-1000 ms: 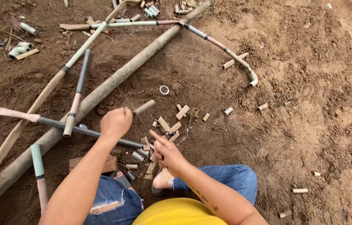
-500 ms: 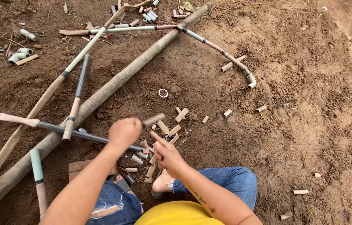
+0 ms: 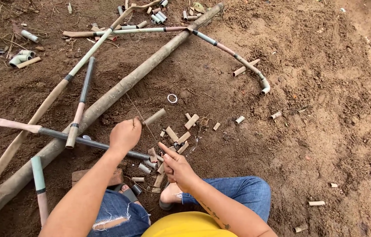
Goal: Cutting thin bamboo sticks into small segments using a hand saw while sitting on the ground.
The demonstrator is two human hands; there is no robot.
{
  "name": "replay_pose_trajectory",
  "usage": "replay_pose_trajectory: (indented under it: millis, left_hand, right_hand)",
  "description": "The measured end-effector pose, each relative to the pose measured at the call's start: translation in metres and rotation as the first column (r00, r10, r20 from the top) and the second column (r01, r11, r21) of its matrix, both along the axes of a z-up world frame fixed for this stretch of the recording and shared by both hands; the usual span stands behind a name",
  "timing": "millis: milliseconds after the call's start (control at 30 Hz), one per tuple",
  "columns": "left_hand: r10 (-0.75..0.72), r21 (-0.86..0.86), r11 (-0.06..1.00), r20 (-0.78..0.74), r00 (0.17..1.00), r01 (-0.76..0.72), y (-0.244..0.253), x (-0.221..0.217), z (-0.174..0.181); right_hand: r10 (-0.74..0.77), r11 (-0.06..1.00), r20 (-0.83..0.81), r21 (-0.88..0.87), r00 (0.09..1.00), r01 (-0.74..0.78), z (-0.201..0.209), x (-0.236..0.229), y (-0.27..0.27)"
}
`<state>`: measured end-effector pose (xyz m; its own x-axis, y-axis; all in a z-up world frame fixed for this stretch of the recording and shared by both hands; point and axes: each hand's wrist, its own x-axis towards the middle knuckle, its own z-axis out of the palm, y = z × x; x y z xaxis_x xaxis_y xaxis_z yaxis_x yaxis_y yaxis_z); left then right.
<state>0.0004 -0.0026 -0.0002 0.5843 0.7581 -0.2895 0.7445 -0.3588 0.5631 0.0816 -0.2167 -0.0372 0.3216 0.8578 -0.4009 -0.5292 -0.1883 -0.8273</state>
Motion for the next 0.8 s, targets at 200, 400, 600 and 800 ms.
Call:
replay_pose_trajectory:
  millis: [200,400,600,800]
  left_hand:
    - [0.018,-0.08,0.997,0.011,1.0,-0.017,0.039,-0.003,-0.042]
    - [-0.104,-0.094,0.99,0.011,0.994,0.105,0.001,0.007,-0.017]
    - [-0.114,-0.156,0.981,0.04,0.993,0.119,-0.009,-0.003,0.007]
    - [-0.136,-0.184,0.971,0.098,0.986,0.153,-0.002,-0.005,-0.013]
  right_hand:
    - [0.049,0.992,-0.102,-0.113,0.994,-0.061,0.031,-0.002,-0.011]
    - [0.056,0.995,0.092,-0.093,0.994,-0.047,0.014,0.017,0.016]
    - [-0.017,0.997,0.023,-0.078,1.0,0.018,0.005,0.006,0.004]
    - [0.046,0.999,0.108,-0.03,0.993,-0.043,-0.023,0.021,0.012]
